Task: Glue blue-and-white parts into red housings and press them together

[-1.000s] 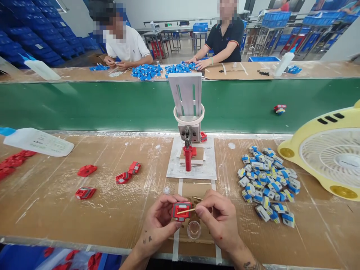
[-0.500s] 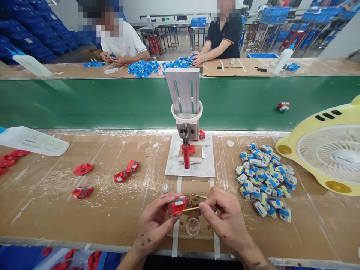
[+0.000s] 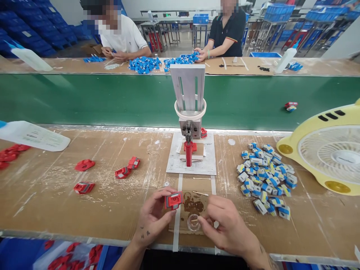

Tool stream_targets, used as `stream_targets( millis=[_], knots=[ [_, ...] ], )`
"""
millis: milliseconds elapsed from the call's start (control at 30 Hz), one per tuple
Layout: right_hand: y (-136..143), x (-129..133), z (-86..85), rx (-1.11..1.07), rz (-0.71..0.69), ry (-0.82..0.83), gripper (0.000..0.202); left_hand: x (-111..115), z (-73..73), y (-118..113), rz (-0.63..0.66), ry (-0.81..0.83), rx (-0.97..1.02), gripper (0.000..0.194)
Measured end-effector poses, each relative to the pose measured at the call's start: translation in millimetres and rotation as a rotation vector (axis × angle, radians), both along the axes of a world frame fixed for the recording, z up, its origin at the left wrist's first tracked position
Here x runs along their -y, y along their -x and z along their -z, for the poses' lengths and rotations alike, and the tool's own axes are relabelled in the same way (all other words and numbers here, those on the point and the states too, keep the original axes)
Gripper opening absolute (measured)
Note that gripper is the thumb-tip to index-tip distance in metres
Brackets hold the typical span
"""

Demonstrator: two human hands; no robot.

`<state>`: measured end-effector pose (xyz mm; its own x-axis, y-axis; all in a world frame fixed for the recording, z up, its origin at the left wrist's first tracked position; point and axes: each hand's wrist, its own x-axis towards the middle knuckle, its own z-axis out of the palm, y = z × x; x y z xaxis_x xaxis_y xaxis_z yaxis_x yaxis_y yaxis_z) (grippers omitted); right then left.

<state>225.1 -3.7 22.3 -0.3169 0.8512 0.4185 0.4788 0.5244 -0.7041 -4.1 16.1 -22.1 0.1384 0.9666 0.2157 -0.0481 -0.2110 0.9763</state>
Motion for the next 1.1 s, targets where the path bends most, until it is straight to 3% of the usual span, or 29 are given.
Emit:
stream_targets(
  millis=[200,333,500,733,1100],
  knots=[
    [5,5,19.8,0.162,-0.063,0.066,0.033,0,-0.4,0,-0.006,0.049,-0.039,0.038],
    [6,6,22.1,0.201,-0.053,0.047,0.036,1,1.2,1,-0.016,0.050,-0.042,0.036],
    [-2,7,11.3,0.065,-0.029,0.052,0.031,2,2.0,1,0.011,0.014,0.004,0.039],
    [5,-1,-3.4,-0.351,0.148,0.035,0.026,6,1.6,-14,0.106,-0.074,0.029,0.048],
    [19,-8,3.7,-0.292,0.190,-0.029,0.023,9,-3.2,-19,0.122,-0.106,-0.017,0.045]
  ],
)
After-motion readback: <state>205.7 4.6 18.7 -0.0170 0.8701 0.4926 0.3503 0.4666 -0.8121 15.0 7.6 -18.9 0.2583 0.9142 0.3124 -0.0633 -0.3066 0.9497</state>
